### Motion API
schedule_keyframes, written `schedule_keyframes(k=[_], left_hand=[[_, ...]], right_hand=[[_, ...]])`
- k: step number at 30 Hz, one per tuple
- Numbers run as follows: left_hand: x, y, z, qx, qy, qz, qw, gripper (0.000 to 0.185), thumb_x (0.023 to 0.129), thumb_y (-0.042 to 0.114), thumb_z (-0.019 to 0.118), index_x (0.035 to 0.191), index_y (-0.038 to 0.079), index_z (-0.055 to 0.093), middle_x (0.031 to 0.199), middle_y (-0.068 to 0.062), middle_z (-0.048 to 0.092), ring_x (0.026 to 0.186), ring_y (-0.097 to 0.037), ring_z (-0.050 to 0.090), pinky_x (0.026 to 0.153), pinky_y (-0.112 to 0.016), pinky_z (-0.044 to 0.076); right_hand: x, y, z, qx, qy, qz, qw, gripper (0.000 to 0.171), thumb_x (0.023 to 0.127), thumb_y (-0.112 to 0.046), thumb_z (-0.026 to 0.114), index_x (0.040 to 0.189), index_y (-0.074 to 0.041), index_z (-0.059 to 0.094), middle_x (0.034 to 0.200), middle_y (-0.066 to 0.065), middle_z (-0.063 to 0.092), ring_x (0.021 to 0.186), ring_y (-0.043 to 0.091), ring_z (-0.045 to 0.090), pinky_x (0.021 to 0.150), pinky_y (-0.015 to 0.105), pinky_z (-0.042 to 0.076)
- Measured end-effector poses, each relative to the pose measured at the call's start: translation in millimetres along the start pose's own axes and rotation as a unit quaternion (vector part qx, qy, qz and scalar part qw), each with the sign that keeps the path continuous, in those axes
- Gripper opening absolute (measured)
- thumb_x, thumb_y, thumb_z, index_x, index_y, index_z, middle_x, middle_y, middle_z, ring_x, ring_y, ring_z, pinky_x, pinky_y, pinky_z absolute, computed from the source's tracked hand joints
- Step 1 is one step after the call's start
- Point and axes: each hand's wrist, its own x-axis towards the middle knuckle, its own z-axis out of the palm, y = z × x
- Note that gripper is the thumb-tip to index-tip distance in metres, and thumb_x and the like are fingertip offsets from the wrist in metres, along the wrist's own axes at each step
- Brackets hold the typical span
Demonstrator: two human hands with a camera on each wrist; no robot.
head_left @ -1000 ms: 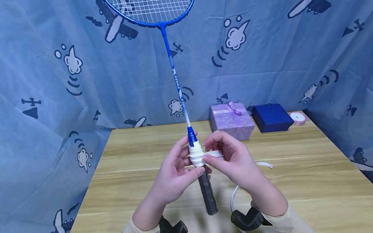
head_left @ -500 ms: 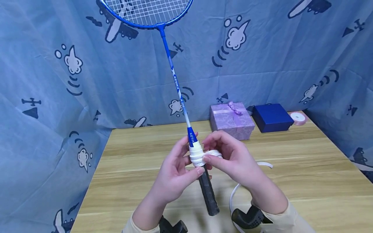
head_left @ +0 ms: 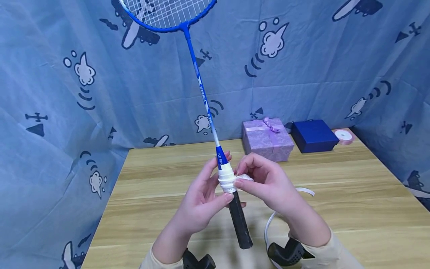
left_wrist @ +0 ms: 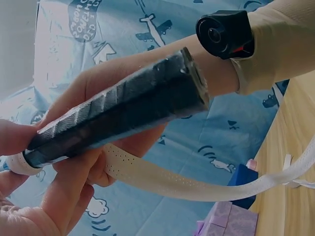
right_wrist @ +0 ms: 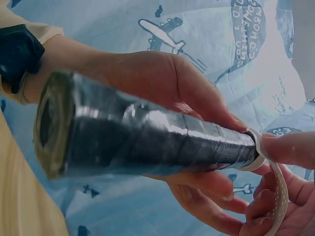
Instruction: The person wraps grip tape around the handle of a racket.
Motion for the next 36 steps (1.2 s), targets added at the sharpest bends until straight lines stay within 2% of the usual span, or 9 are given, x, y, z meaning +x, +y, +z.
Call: schedule_keyframes(k=[6,9,11,14,17,19,25,29,36], left_hand=[[0.5,-1.8,-4.0,-0.021,-0.029,0.008,0.9993,0.081,0.094,-0.023,0.046,0.164,0.003,0.014,0.169,-0.017,0.012,0.137,-0.03,0.045,0.083,-0.059,0.06],[0.8,-2.9,-6.0,-0.027,-0.045,0.008,0.9986,0.081,0.095,-0.023,0.045,0.164,0.002,0.011,0.168,-0.017,0.009,0.138,-0.03,0.044,0.086,-0.059,0.059],[0.8,-3.0,-6.7,-0.006,-0.041,0.011,0.9991,0.082,0.094,-0.022,0.046,0.165,0.003,0.013,0.167,-0.017,0.01,0.14,-0.03,0.042,0.089,-0.054,0.06],[-0.5,-1.1,-6.1,0.065,-0.006,0.014,0.9978,0.083,0.092,-0.021,0.052,0.164,0.007,0.021,0.16,-0.017,0.02,0.139,-0.032,0.043,0.087,-0.042,0.063],[-1.8,3.1,-2.8,0.151,0.045,0.007,0.9874,0.08,0.092,-0.016,0.059,0.161,0.01,0.031,0.149,-0.016,0.033,0.131,-0.033,0.049,0.08,-0.034,0.064],[-1.7,6.6,0.5,0.181,0.081,-0.014,0.9802,0.071,0.095,-0.009,0.062,0.158,0.014,0.039,0.143,-0.013,0.041,0.121,-0.031,0.055,0.076,-0.035,0.065],[4.4,12.6,7.0,0.193,0.168,-0.069,0.9643,0.048,0.098,0.002,0.067,0.143,0.015,0.057,0.124,-0.012,0.055,0.093,-0.024,0.064,0.07,-0.041,0.065],[7.9,13.4,5.3,0.195,0.188,-0.081,0.9593,0.044,0.097,0.0,0.067,0.139,0.011,0.059,0.118,-0.015,0.056,0.088,-0.022,0.065,0.065,-0.041,0.065],[12.3,13.4,2.2,0.202,0.182,-0.097,0.9575,0.041,0.097,0.003,0.068,0.136,0.01,0.059,0.121,-0.013,0.059,0.09,-0.023,0.065,0.066,-0.04,0.065]], right_hand=[[1,4,3,0.031,-0.032,-0.04,0.998,0.029,0.095,0.009,0.065,0.122,0.004,0.056,0.109,0.007,0.07,0.096,0.02,0.069,0.082,0.028,0.06],[2,6,4,0.064,-0.055,-0.061,0.995,0.035,0.095,0.012,0.062,0.127,0.002,0.052,0.113,0.005,0.073,0.097,0.018,0.071,0.08,0.028,0.061],[2,5,5,0.068,-0.055,-0.064,0.994,0.035,0.095,0.012,0.062,0.126,0.001,0.051,0.113,0.004,0.073,0.095,0.016,0.071,0.074,0.027,0.061],[2,4,6,0.048,-0.032,-0.061,0.996,0.034,0.094,0.01,0.065,0.124,0.002,0.052,0.111,0.004,0.07,0.096,0.017,0.069,0.074,0.027,0.061],[2,3,8,0.023,-0.006,-0.051,0.998,0.033,0.093,0.01,0.068,0.121,0.005,0.052,0.108,0.005,0.068,0.094,0.019,0.067,0.077,0.026,0.06],[2,3,10,0.008,0.009,-0.051,0.999,0.032,0.092,0.01,0.069,0.119,0.006,0.052,0.107,0.005,0.068,0.093,0.019,0.067,0.08,0.025,0.059],[3,5,15,-0.046,0.04,-0.059,0.996,0.029,0.089,0.011,0.072,0.112,0.004,0.055,0.101,0.005,0.067,0.086,0.015,0.066,0.075,0.024,0.059],[2,5,18,-0.087,0.054,-0.052,0.993,0.029,0.088,0.01,0.074,0.11,0.002,0.057,0.097,0.011,0.067,0.082,0.014,0.065,0.07,0.024,0.058],[1,5,19,-0.133,0.065,-0.054,0.988,0.03,0.086,0.011,0.076,0.109,0.0,0.059,0.1,0.01,0.065,0.088,0.013,0.064,0.073,0.022,0.057]])
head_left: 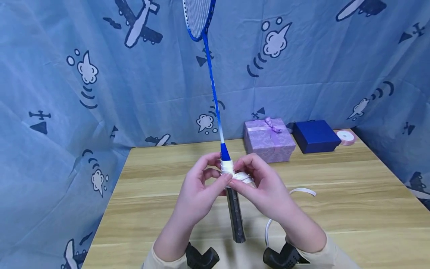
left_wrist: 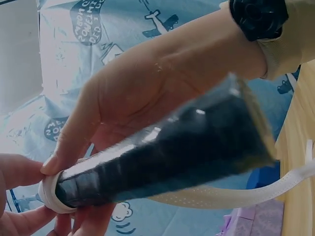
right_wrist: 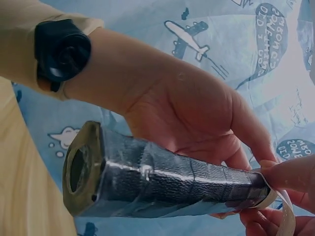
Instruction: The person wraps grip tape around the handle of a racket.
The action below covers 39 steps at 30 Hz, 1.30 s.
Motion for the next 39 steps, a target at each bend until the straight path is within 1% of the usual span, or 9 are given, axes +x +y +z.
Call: schedule_keyframes(k=[4,6,9,12,17,25,30,35,39], left_hand=[[3.8,0.8,1.2,-0.002,-0.013,0.014,0.9998,0.038,0.097,0.003,0.067,0.134,0.008,0.059,0.121,-0.013,0.059,0.089,-0.023,0.064,0.067,-0.04,0.065],[4.4,1.4,1.6,-0.01,-0.018,0.024,0.9995,0.037,0.098,0.002,0.065,0.134,0.008,0.058,0.121,-0.014,0.058,0.089,-0.023,0.064,0.067,-0.041,0.065],[3.5,1.8,1.4,-0.027,-0.025,0.039,0.9986,0.038,0.098,-0.002,0.064,0.135,0.006,0.056,0.121,-0.016,0.057,0.09,-0.023,0.063,0.068,-0.042,0.065],[2.2,1.4,0.4,-0.031,-0.031,0.051,0.9977,0.04,0.098,-0.003,0.063,0.137,0.004,0.055,0.123,-0.018,0.056,0.091,-0.023,0.063,0.069,-0.041,0.065],[0.5,1.8,-0.9,-0.025,-0.035,0.06,0.9973,0.042,0.098,-0.004,0.063,0.139,0.005,0.055,0.123,-0.018,0.056,0.092,-0.026,0.061,0.069,-0.039,0.065],[-0.3,1.2,-0.7,-0.024,-0.011,0.055,0.9981,0.045,0.097,-0.005,0.064,0.14,0.007,0.054,0.123,-0.018,0.056,0.092,-0.027,0.062,0.071,-0.038,0.065],[-0.4,1.7,-0.2,-0.023,-0.004,0.053,0.9983,0.045,0.097,-0.004,0.065,0.139,0.008,0.055,0.122,-0.016,0.056,0.091,-0.027,0.062,0.069,-0.037,0.065],[-0.4,1.1,1.3,-0.038,-0.001,0.047,0.9982,0.044,0.097,-0.004,0.063,0.139,0.008,0.055,0.121,-0.017,0.055,0.089,-0.025,0.063,0.069,-0.037,0.065],[-0.1,-0.1,1.7,-0.045,0.0,0.046,0.9979,0.044,0.098,-0.004,0.062,0.139,0.007,0.055,0.121,-0.018,0.055,0.09,-0.025,0.063,0.069,-0.037,0.065]], right_hand=[[-1,0,-2,-0.014,0.008,-0.019,1.0,0.032,0.083,0.012,0.078,0.108,-0.001,0.061,0.101,0.009,0.066,0.092,0.012,0.064,0.077,0.02,0.056],[-1,-1,-4,-0.009,0.009,-0.024,1.0,0.032,0.083,0.013,0.077,0.108,-0.001,0.062,0.103,0.01,0.067,0.093,0.013,0.065,0.077,0.02,0.056],[-1,-3,-6,0.015,0.006,-0.019,1.0,0.027,0.086,0.013,0.074,0.106,-0.001,0.064,0.106,0.013,0.068,0.094,0.014,0.066,0.078,0.021,0.057],[-1,-5,-8,0.031,-0.001,-0.015,0.999,0.021,0.09,0.012,0.07,0.105,-0.001,0.064,0.11,0.015,0.068,0.096,0.017,0.067,0.08,0.022,0.058],[-3,-9,-10,0.027,-0.016,-0.015,0.999,0.02,0.091,0.011,0.069,0.104,-0.004,0.065,0.111,0.013,0.067,0.099,0.018,0.066,0.083,0.022,0.057],[-3,-11,-10,0.013,-0.006,0.0,1.0,0.02,0.09,0.012,0.07,0.098,-0.005,0.062,0.111,0.01,0.067,0.104,0.018,0.065,0.086,0.021,0.057],[-3,-11,-9,0.004,-0.003,-0.008,1.0,0.02,0.09,0.012,0.07,0.097,-0.005,0.062,0.109,0.009,0.068,0.103,0.017,0.065,0.085,0.019,0.056],[-2,-10,-8,0.007,-0.005,-0.022,1.0,0.02,0.089,0.013,0.071,0.096,-0.005,0.063,0.107,0.01,0.067,0.1,0.017,0.064,0.084,0.019,0.055],[-2,-10,-7,0.006,-0.006,-0.019,1.0,0.02,0.089,0.011,0.072,0.096,-0.006,0.063,0.107,0.009,0.066,0.1,0.018,0.063,0.085,0.018,0.055]])
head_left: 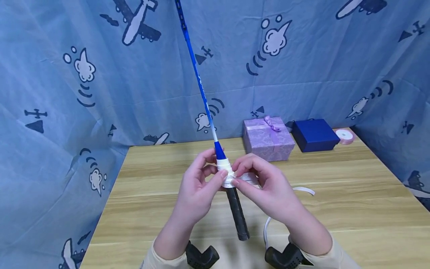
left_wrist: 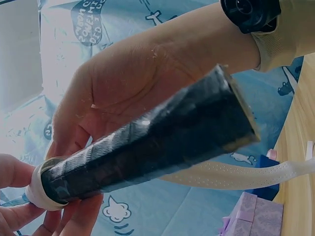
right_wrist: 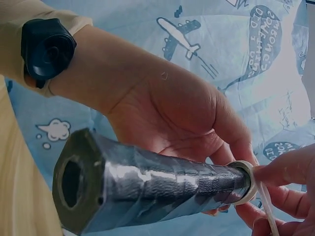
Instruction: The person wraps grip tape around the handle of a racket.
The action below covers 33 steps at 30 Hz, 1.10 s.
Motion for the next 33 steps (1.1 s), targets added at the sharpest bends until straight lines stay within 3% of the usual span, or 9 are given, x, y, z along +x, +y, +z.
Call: schedule_keyframes(k=[10,15,19,25,33], left_hand=[[-1.0,0.8,-1.1,0.002,-0.015,0.006,0.9999,0.045,0.099,-0.002,0.061,0.142,0.008,0.054,0.122,-0.018,0.055,0.09,-0.024,0.064,0.071,-0.037,0.065],[-0.4,-1.1,-2.3,-0.018,-0.037,0.006,0.9991,0.044,0.1,-0.003,0.057,0.144,0.005,0.053,0.123,-0.019,0.054,0.092,-0.02,0.065,0.073,-0.034,0.065],[-0.5,-2.5,-4.3,-0.025,-0.058,0.011,0.9979,0.046,0.101,-0.005,0.054,0.146,0.003,0.05,0.126,-0.019,0.053,0.096,-0.019,0.064,0.076,-0.032,0.064],[-1.0,-3.9,-5.5,-0.037,-0.076,0.017,0.9963,0.048,0.103,-0.004,0.05,0.15,0.002,0.046,0.131,-0.02,0.051,0.101,-0.02,0.063,0.081,-0.03,0.063],[-0.4,-4.7,0.6,-0.041,-0.048,0.017,0.9979,0.056,0.093,-0.01,0.065,0.147,-0.002,0.051,0.139,-0.02,0.054,0.113,-0.029,0.061,0.086,-0.036,0.063]], right_hand=[[1.0,0.4,-2.7,0.003,-0.003,0.017,1.0,0.02,0.089,0.01,0.073,0.102,-0.003,0.064,0.106,0.011,0.066,0.095,0.017,0.065,0.079,0.021,0.057],[2.0,1.0,-5.3,0.042,-0.016,0.063,0.997,0.022,0.09,0.007,0.073,0.108,-0.001,0.063,0.108,0.014,0.065,0.088,0.019,0.066,0.076,0.024,0.058],[2.0,-0.4,-6.2,0.056,-0.015,0.09,0.994,0.02,0.09,0.004,0.074,0.107,0.001,0.063,0.111,0.014,0.067,0.092,0.022,0.068,0.079,0.026,0.059],[0.3,-1.6,-5.2,0.051,-0.012,0.063,0.997,0.022,0.09,0.007,0.073,0.108,-0.002,0.065,0.11,0.013,0.067,0.092,0.021,0.068,0.081,0.025,0.06],[-0.1,-1.5,-3.4,0.057,-0.024,0.056,0.997,0.021,0.091,0.008,0.071,0.108,-0.001,0.063,0.108,0.015,0.065,0.086,0.019,0.067,0.075,0.03,0.063]])
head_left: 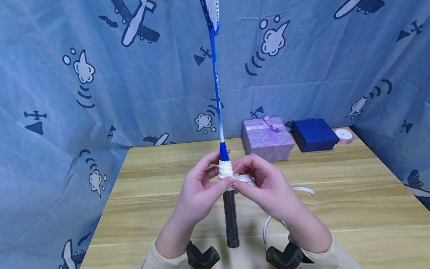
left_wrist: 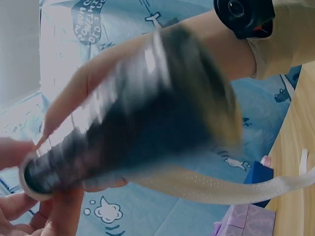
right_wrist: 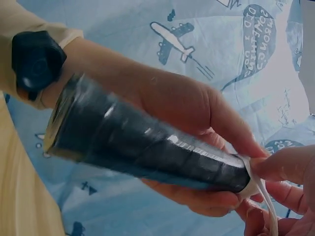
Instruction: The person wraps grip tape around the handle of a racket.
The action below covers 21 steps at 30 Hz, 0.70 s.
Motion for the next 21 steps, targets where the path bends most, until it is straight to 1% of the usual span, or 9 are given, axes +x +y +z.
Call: schedule_keyframes(k=[4,7,10,12,16,18,21], left_hand=[[-0.6,0.9,1.8,0.018,0.011,-0.003,0.9998,0.051,0.096,-0.008,0.063,0.146,0.0,0.052,0.135,-0.019,0.054,0.115,-0.03,0.062,0.088,-0.037,0.063],[-1.8,1.5,1.7,0.011,0.006,0.0,0.9999,0.05,0.099,-0.008,0.059,0.147,0.0,0.05,0.133,-0.021,0.051,0.118,-0.031,0.065,0.092,-0.039,0.061],[-2.6,1.9,1.2,-0.001,-0.001,0.0,1.0,0.05,0.101,-0.007,0.055,0.149,0.001,0.047,0.133,-0.021,0.049,0.117,-0.028,0.067,0.092,-0.04,0.061],[-2.6,2.3,1.2,-0.005,-0.002,-0.004,1.0,0.05,0.102,-0.007,0.053,0.151,0.002,0.046,0.133,-0.02,0.048,0.114,-0.024,0.069,0.09,-0.038,0.061],[-2.3,3.1,1.9,-0.01,0.0,-0.012,0.9999,0.052,0.104,-0.005,0.051,0.154,0.005,0.042,0.135,-0.019,0.048,0.106,-0.016,0.071,0.082,-0.035,0.064],[-2.1,3.3,2.1,-0.01,0.001,-0.012,0.9999,0.053,0.104,-0.005,0.05,0.155,0.006,0.04,0.136,-0.02,0.048,0.104,-0.015,0.07,0.08,-0.032,0.064],[-2.1,3.1,1.5,-0.004,0.001,-0.006,1.0,0.054,0.105,-0.004,0.049,0.156,0.007,0.039,0.137,-0.019,0.049,0.104,-0.016,0.07,0.079,-0.029,0.064]], right_hand=[[1.3,0.8,-0.2,0.01,0.005,0.007,1.0,0.024,0.09,0.009,0.072,0.111,0.001,0.062,0.107,0.016,0.064,0.087,0.02,0.067,0.076,0.034,0.064],[2.0,1.3,-1.1,0.003,0.017,0.011,1.0,0.027,0.088,0.009,0.074,0.112,0.0,0.063,0.107,0.014,0.065,0.087,0.02,0.066,0.076,0.032,0.064],[2.4,2.1,-1.8,0.001,0.023,0.011,1.0,0.029,0.087,0.01,0.075,0.112,0.0,0.063,0.107,0.012,0.065,0.086,0.02,0.065,0.075,0.029,0.063],[2.6,2.6,-2.1,0.003,0.025,0.006,1.0,0.027,0.087,0.011,0.074,0.11,0.0,0.063,0.107,0.011,0.065,0.088,0.019,0.065,0.076,0.027,0.062],[2.7,3.7,-1.8,0.011,0.027,-0.012,0.999,0.021,0.088,0.012,0.072,0.103,0.0,0.063,0.108,0.011,0.064,0.097,0.02,0.064,0.081,0.023,0.058],[2.9,4.2,-1.4,0.011,0.028,-0.024,0.999,0.019,0.089,0.012,0.072,0.1,0.0,0.063,0.108,0.011,0.063,0.101,0.02,0.063,0.084,0.021,0.056],[3.1,4.4,-0.7,0.013,0.03,-0.032,0.999,0.017,0.089,0.013,0.071,0.099,0.0,0.064,0.107,0.01,0.063,0.1,0.019,0.062,0.083,0.021,0.056]])
